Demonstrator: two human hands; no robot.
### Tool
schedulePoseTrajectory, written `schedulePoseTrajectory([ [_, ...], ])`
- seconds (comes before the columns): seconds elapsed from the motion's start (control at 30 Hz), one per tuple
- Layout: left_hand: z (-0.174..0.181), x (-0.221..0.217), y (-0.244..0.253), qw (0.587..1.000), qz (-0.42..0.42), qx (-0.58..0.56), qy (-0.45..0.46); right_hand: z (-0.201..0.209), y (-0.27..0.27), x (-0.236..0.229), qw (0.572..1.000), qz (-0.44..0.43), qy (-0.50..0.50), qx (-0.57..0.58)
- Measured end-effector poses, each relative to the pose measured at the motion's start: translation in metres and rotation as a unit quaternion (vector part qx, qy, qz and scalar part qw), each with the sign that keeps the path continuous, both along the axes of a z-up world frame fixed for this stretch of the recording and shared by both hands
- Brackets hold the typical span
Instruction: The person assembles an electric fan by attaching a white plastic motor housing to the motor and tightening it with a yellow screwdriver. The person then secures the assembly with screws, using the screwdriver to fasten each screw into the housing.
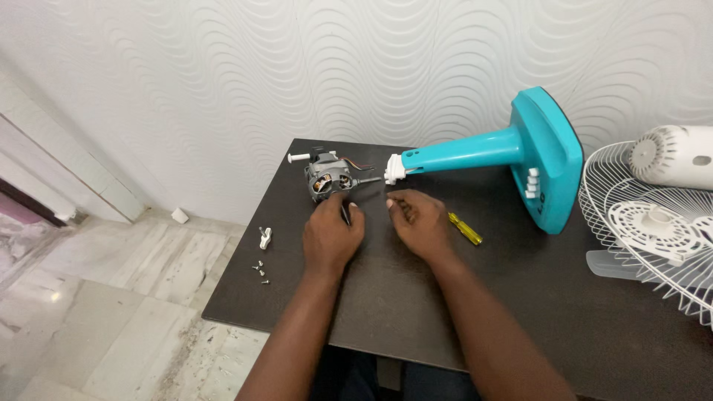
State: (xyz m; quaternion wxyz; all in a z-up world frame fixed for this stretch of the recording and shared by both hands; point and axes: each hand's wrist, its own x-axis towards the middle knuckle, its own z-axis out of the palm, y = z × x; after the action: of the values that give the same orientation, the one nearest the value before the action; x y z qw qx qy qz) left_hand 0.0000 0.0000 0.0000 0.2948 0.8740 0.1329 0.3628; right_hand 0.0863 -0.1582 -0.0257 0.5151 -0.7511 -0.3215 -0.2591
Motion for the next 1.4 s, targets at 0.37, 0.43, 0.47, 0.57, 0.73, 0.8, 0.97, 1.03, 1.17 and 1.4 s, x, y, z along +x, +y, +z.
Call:
schedulePoseTrajectory([
  [0.37, 0.004, -0.003, -0.002, 0.999, 0.009, 0.038, 0.013, 0.022, -0.034, 0.002, 0.900, -0.408, -0.023, -0.151],
  [0.43, 0.002, -0.002, -0.002, 0.999, 0.011, 0.053, 0.005, 0.023, -0.037, 0.003, 0.886, -0.425, 0.051, -0.177],
  [0.47, 0.001, -0.002, -0.002, 0.998, 0.013, 0.060, 0.003, 0.025, -0.038, 0.004, 0.881, -0.421, 0.105, -0.188],
  [0.57, 0.001, -0.002, -0.004, 0.998, 0.012, 0.067, -0.016, 0.027, -0.038, 0.003, 0.858, -0.416, 0.190, -0.235],
  [0.73, 0.007, -0.012, -0.011, 0.973, -0.071, 0.167, -0.144, 0.034, -0.041, 0.003, 0.861, -0.356, 0.260, -0.255],
  [0.8, 0.012, -0.013, -0.017, 0.957, -0.092, 0.208, -0.180, 0.035, -0.050, 0.004, 0.872, -0.319, 0.264, -0.261],
  [0.97, 0.017, -0.008, -0.039, 0.934, -0.225, 0.212, -0.182, 0.025, -0.072, 0.002, 0.907, -0.254, 0.266, -0.207],
  [1.03, 0.016, -0.003, -0.051, 0.936, -0.257, 0.195, -0.139, 0.021, -0.077, 0.004, 0.917, -0.232, 0.267, -0.183],
  [1.17, 0.010, 0.022, -0.077, 0.931, -0.320, 0.161, -0.071, 0.012, -0.089, 0.010, 0.939, -0.196, 0.239, -0.150],
  [1.4, -0.010, 0.065, -0.109, 0.938, -0.309, 0.156, 0.018, 0.002, -0.108, 0.013, 0.954, -0.126, 0.265, -0.063],
])
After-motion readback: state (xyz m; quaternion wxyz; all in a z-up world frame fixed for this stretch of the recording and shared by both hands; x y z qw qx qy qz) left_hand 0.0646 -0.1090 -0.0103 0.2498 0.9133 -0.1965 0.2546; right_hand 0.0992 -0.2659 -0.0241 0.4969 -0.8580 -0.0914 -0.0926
